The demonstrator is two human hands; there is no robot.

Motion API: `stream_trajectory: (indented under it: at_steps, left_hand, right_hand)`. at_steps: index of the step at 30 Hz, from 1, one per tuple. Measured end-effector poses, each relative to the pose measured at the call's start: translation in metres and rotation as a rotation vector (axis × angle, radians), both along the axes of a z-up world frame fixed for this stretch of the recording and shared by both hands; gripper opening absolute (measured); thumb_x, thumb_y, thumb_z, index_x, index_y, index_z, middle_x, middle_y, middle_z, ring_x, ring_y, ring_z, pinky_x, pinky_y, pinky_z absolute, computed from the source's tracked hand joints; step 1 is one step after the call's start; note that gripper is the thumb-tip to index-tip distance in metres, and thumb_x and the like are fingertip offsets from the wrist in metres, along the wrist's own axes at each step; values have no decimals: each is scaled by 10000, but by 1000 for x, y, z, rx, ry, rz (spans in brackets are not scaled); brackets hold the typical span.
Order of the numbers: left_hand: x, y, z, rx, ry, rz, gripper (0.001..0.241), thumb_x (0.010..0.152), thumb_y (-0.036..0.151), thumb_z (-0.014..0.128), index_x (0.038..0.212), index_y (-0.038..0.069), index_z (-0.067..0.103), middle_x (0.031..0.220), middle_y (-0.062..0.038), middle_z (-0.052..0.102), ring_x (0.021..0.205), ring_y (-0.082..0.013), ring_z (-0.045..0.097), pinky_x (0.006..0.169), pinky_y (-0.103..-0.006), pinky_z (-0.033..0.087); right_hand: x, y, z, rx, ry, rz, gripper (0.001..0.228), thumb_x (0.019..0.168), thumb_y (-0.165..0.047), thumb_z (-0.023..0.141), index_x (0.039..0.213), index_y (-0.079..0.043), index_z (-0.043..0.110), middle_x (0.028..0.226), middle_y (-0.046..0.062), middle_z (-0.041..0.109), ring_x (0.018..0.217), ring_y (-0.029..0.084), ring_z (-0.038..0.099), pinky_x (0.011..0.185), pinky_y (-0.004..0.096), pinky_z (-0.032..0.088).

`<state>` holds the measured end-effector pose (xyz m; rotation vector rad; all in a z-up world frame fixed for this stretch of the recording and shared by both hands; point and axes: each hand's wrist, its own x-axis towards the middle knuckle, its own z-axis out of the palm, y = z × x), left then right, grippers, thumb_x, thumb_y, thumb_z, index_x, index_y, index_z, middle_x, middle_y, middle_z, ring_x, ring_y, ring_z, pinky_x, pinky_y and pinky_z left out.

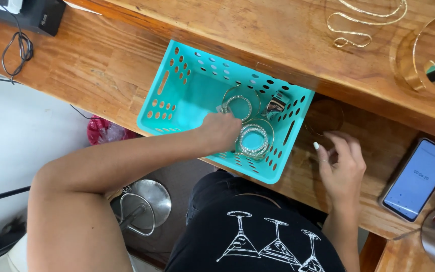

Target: Sorting and organizing various bracelets and bangles in a plastic basket on a wooden counter, including inspecting price tags.

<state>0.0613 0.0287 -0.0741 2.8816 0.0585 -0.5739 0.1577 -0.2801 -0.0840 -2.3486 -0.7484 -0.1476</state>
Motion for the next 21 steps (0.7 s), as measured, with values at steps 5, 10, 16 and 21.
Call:
stream_trajectory:
  at_steps: [5, 10, 16, 21]
  left_hand:
    - [3, 1, 10, -153, 7, 34, 116, 758, 11, 760, 659, 3, 701, 592, -180, 661, 569, -380, 716, 498, -531, 593]
    - [-4, -6, -1, -83, -35, -47, 120, 777, 5, 781, 696, 8, 692, 614, -188, 671, 577, -382, 722, 494, -519, 590]
    - [-3, -6, -5, -139, 63, -21, 80, 812, 0, 723, 734, -3, 706, 643, -211, 680, 619, -404, 734, 502, -549, 591]
    - [-5, -8, -10, -54, 160, -28, 104, 809, 28, 695, 720, 25, 749, 636, -174, 689, 637, -358, 745, 518, -530, 593]
  right_hand:
    - [-8, 4, 10, 55, 19, 59, 258, 972, -92, 786, 1227, -62, 756, 1130, 135, 657, 740, 290, 690, 631, 401, 563]
    - [-16, 4, 21, 108, -19, 74, 160, 980, -97, 785, 1140, -94, 785, 1107, 65, 719, 728, 241, 676, 625, 353, 544]
    - [-24, 5, 42, 154, -38, 102, 79, 996, -67, 765, 1073, -68, 785, 1057, 92, 747, 674, 250, 654, 607, 357, 531]
    - [-25, 1, 41, 170, -27, 120, 67, 992, -68, 760, 1052, -75, 789, 1038, 79, 757, 662, 235, 653, 611, 342, 532]
